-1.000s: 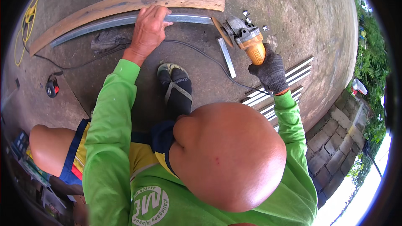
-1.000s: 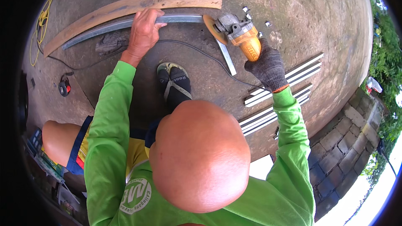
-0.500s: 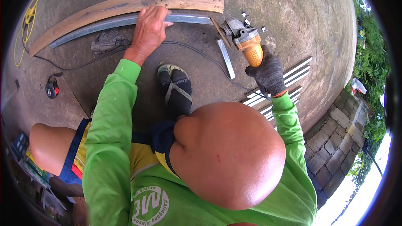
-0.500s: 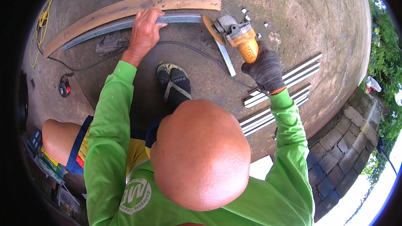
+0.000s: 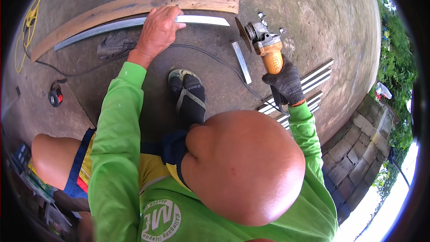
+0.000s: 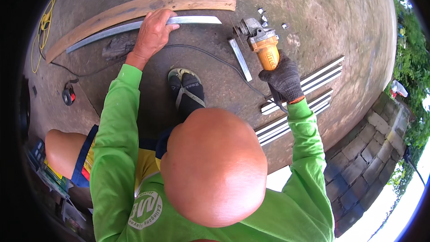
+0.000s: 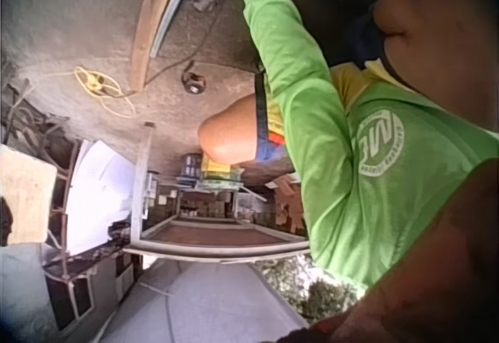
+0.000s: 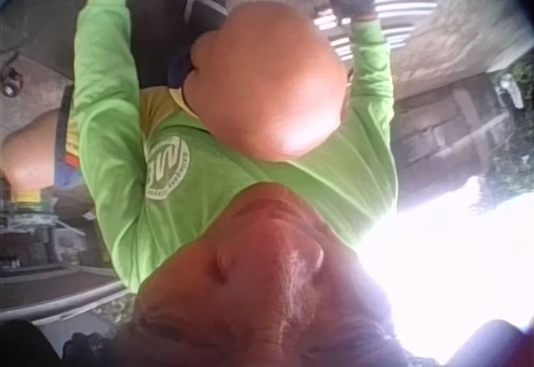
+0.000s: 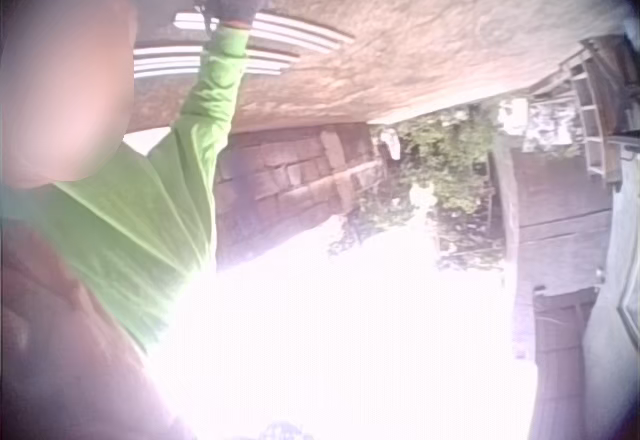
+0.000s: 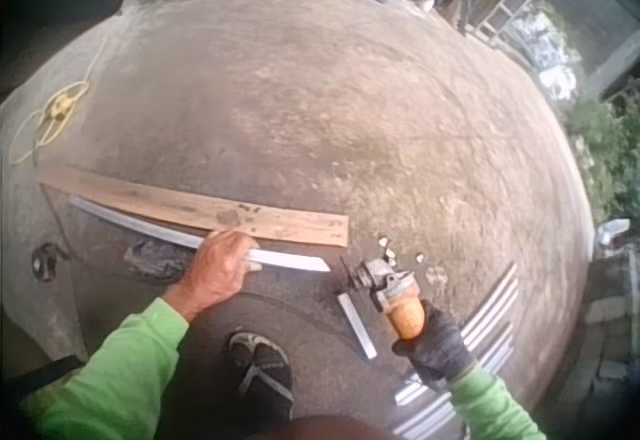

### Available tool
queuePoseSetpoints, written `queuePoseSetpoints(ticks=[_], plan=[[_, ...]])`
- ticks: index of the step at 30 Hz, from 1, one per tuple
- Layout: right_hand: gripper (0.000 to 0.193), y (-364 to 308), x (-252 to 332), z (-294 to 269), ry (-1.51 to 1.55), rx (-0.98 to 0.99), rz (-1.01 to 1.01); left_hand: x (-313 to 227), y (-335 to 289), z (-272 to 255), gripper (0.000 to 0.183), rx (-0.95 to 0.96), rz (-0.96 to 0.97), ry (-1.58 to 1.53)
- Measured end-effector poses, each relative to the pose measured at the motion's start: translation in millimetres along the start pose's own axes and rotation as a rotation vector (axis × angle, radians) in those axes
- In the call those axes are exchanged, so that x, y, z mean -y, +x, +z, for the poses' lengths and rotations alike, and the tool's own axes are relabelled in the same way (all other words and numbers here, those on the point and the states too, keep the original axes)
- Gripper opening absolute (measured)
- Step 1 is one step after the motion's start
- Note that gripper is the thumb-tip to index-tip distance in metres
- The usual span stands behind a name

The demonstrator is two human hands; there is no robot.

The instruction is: Cutting a thin metal strip using a handheld angle grinder while wearing gloves.

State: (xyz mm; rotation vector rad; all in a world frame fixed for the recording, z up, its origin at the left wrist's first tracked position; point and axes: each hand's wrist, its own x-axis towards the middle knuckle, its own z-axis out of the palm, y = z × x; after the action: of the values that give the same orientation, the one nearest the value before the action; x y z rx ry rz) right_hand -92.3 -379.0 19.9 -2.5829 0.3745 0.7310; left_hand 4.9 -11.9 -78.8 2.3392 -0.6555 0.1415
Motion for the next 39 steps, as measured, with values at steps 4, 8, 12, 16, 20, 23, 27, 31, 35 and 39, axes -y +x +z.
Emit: queuePoseSetpoints(ticks=[4,8,12,16,20,23,27,31,35,39], plan=[[0.070,4,-16,-1,0.233,0.057,0.013,-2,4,-10,0.024,0.044,-0.015,0.011],[0.072,6,-17,-5,0.190,0.072,-0.014,-4,6,-14,0.024,0.056,-0.015,0.009],[0.072,5,-11,-7,0.125,0.101,-0.013,-3,6,-15,0.024,0.059,0.002,0.022],[0.074,10,-12,-5,0.154,0.124,-0.046,-6,5,-16,0.024,0.075,-0.012,0.024],[0.076,18,-16,-5,0.153,0.137,-0.122,-7,3,-17,0.023,0.077,0.000,-0.002],[0.077,23,-16,-6,0.166,0.155,-0.169,-5,0,-15,0.023,0.075,0.009,-0.018],[0.075,26,-14,-6,0.124,0.167,-0.161,-7,0,-14,0.022,0.101,-0.018,-0.037],[0.073,27,-13,-4,0.100,0.175,-0.156,-8,0,-15,0.022,0.107,-0.035,-0.033],[0.073,25,-4,-6,0.058,0.168,-0.150,-7,-1,-14,0.023,0.097,-0.024,-0.028],[0.072,23,-5,-4,0.060,0.145,-0.155,-4,-1,-14,0.023,0.109,-0.025,-0.039]])
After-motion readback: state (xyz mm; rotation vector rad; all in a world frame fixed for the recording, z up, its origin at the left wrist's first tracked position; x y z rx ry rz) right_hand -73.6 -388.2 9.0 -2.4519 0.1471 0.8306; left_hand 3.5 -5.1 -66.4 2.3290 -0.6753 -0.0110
